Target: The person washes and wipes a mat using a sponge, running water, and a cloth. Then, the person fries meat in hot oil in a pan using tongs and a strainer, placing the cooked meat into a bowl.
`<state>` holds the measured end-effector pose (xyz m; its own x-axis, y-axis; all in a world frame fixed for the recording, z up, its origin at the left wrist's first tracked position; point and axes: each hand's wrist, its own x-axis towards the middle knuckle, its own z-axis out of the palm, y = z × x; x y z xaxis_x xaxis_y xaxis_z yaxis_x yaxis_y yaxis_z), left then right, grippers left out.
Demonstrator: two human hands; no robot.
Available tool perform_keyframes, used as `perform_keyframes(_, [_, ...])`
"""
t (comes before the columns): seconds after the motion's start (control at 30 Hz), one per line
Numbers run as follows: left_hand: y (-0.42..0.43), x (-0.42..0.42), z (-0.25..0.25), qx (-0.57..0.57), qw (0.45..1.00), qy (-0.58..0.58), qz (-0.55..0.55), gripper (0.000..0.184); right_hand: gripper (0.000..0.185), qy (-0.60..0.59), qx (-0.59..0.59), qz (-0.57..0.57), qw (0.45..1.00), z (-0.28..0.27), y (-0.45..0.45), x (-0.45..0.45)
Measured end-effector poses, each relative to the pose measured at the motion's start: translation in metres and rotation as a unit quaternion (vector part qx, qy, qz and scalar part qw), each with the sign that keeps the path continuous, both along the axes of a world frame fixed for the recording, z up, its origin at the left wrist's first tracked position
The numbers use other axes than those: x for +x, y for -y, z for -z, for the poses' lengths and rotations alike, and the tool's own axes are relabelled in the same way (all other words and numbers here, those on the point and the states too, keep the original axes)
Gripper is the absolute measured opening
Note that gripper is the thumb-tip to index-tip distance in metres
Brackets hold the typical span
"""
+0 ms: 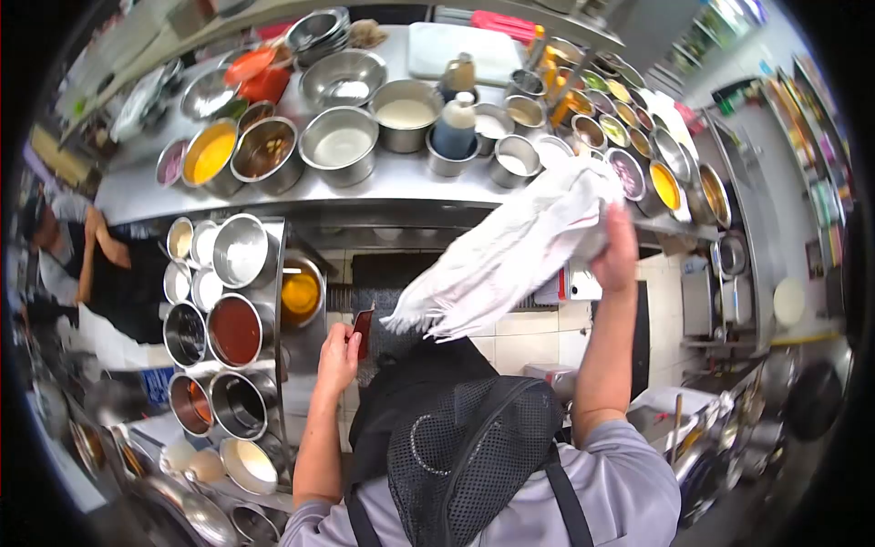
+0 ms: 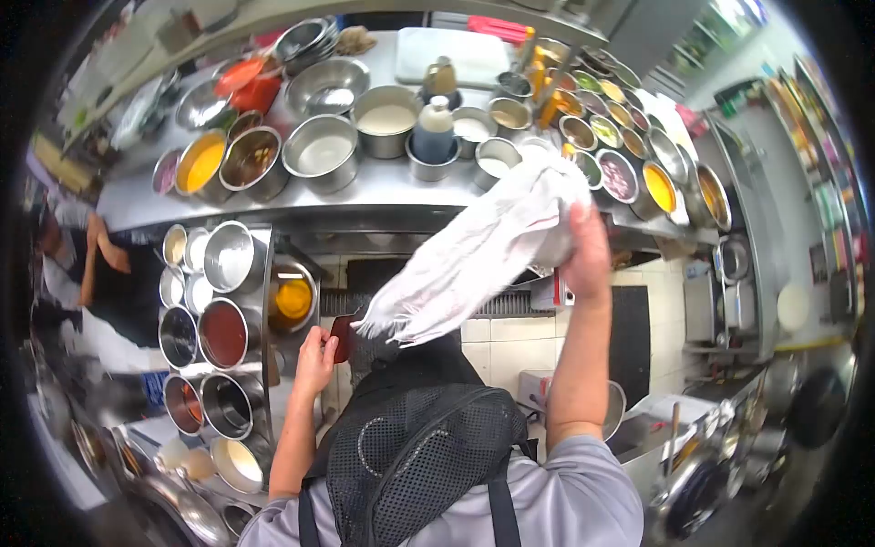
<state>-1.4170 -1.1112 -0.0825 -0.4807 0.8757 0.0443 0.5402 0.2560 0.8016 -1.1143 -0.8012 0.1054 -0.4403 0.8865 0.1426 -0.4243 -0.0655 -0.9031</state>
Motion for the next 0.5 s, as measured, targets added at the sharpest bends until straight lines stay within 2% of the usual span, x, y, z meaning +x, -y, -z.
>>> perform_keyframes(0.03, [-0.004, -0.001, -0.004, 0.004, 1.0, -0.012, 0.016, 0.014, 0.051, 0.016, -0.04, 0.022, 0.999, 0.037, 0.005, 0.01])
perform_keyframes(0.07, [-0.008, -0.001, -0.007, 0.004, 1.0, -0.008, 0.027, 0.013, 0.054, -0.073, -0.162, -0.048, 0.983, 0.074, 0.02, 0.011])
perform_keyframes(0.1, [-0.012, 0.0, -0.008, 0.001, 0.999, -0.003, 0.036, 0.013, 0.057, -0.093, -0.272, 0.023, 0.957, 0.095, 0.051, 0.002])
perform_keyframes(0.13, [-0.015, -0.001, -0.007, 0.01, 0.999, -0.016, 0.046, 0.014, 0.058, -0.266, -0.252, -0.264, 0.892, 0.09, 0.072, -0.014])
perform_keyframes(0.17, [-0.02, 0.001, -0.011, 0.005, 0.998, -0.023, 0.054, 0.014, 0.053, -0.296, -0.331, -0.22, 0.868, 0.092, 0.1, -0.026])
perform_keyframes(0.2, [-0.024, 0.003, -0.015, 0.001, 0.998, -0.022, 0.061, 0.014, 0.041, -0.235, -0.406, -0.134, 0.873, 0.162, 0.108, -0.026])
perform_keyframes(0.23, [-0.024, 0.006, -0.019, -0.008, 0.997, -0.022, 0.074, 0.015, 0.031, -0.246, -0.362, -0.262, 0.86, 0.202, 0.101, -0.023])
perform_keyframes(0.3, [-0.032, 0.009, -0.017, -0.026, 0.995, -0.016, 0.098, 0.015, 0.025, -0.071, -0.39, -0.12, 0.91, 0.137, 0.113, -0.025])
perform_keyframes(0.33, [-0.036, 0.014, -0.019, -0.032, 0.994, -0.036, 0.101, 0.015, 0.022, -0.059, -0.292, -0.042, 0.954, 0.14, 0.114, -0.028])
perform_keyframes(0.37, [-0.042, 0.018, -0.021, -0.036, 0.993, -0.056, 0.102, 0.015, 0.02, -0.017, -0.222, -0.067, 0.973, 0.139, 0.103, -0.016])
perform_keyframes(0.43, [-0.057, 0.029, -0.032, -0.072, 0.99, -0.035, 0.117, 0.016, 0.021, 0.077, -0.205, -0.054, 0.974, 0.117, 0.079, 0.004])
perform_keyframes(0.5, [-0.071, 0.04, -0.033, -0.033, 0.99, -0.05, 0.127, 0.016, 0.022, 0.078, -0.106, -0.083, 0.988, 0.065, 0.067, 0.038])
